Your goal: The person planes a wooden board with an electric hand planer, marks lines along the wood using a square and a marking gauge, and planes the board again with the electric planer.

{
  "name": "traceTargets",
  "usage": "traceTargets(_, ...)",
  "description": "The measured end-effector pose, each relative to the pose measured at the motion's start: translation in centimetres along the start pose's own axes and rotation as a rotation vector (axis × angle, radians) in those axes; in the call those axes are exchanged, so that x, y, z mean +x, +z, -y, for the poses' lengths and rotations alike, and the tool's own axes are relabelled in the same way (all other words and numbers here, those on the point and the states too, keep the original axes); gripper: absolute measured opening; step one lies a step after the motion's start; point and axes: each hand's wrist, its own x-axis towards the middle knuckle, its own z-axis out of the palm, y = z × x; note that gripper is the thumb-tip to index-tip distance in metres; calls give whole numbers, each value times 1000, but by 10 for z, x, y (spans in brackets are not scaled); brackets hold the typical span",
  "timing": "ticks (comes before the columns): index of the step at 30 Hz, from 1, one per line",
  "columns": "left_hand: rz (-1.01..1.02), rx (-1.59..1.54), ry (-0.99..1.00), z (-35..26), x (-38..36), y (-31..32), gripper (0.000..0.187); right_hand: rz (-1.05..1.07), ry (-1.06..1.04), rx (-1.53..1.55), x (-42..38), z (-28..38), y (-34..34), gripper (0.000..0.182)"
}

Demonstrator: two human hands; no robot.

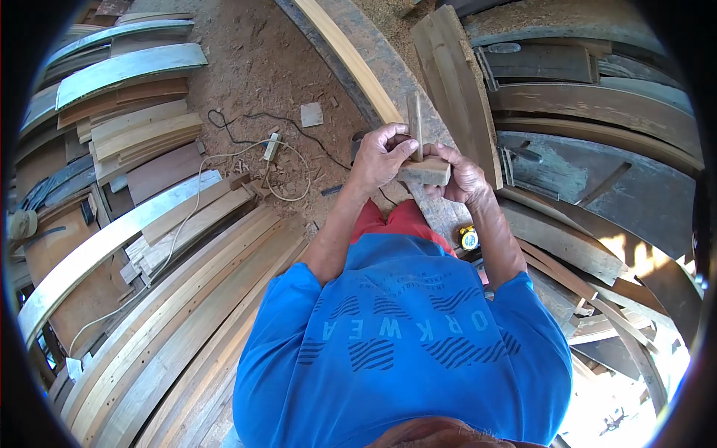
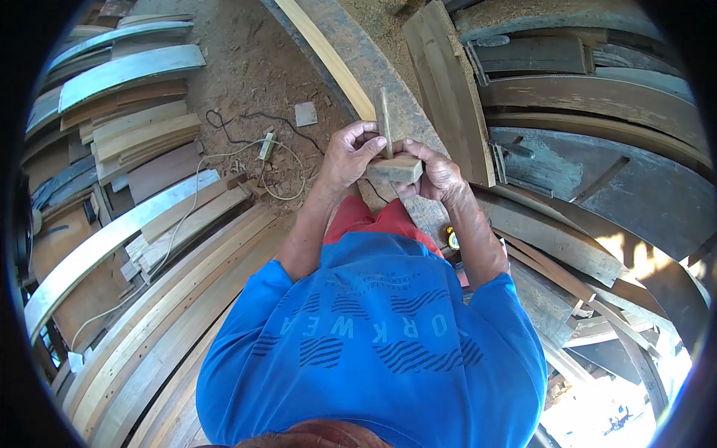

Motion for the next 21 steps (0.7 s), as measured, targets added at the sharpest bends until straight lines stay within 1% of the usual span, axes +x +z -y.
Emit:
traceTargets(2, 15, -13, -48, 1, -4, -1, 39, -35, 4, -48, -10, 1, 29, 53)
traceTargets(3, -7, 122, 118, 3, -6, -1, 42, 50, 37, 15, -7, 0, 20, 50)
traceTargets(5, -55, 393, 444, 10, -11, 0, 49, 2, -116, -31, 5, -12, 0, 45)
traceTargets(6, -121, 359, 416, 15, -15, 2, 54, -23, -190, -53, 8, -14, -9, 43)
traceTargets(7, -187, 323, 387, 19, -20, 5, 60, -59, -235, -178, 5, -2, -14, 32)
traceTargets(8, -252, 287, 359, 24, -24, 8, 66, -207, -345, -544, 1, 9, -17, 21)
traceTargets(9, -259, 221, 199, 33, -29, 6, 83, -331, -426, -753, -6, 21, -7, 18)
traceTargets(10, -236, 308, 139, 60, -33, 7, 84, -457, -504, -963, -11, 27, 0, 16)
traceTargets(11, -212, 396, 81, 94, -37, 6, 85, -505, -537, -1180, -9, 25, -7, 17)
traceTargets(12, -189, 483, 23, 112, -41, 8, 86, -550, -567, -1398, -4, 18, -18, 18)
traceTargets(13, -128, 664, 47, 99, -53, 19, 90, -590, -593, -1620, 1, 10, -30, 19)
traceTargets(14, -10, 646, -9, 105, -56, 30, 90, -531, -639, -1670, 6, -4, -41, 20)
traceTargets(16, 227, 601, -129, 127, -62, 52, 91, -557, -489, -1756, 0, -33, -32, 24)
traceTargets(19, 113, 608, 39, 159, -60, 76, 93, -533, -575, -1870, -12, -47, -24, 28)
traceTargets(21, 138, 609, 19, 166, -59, 76, 95, -530, -641, -1921, -4, -51, -28, 28)
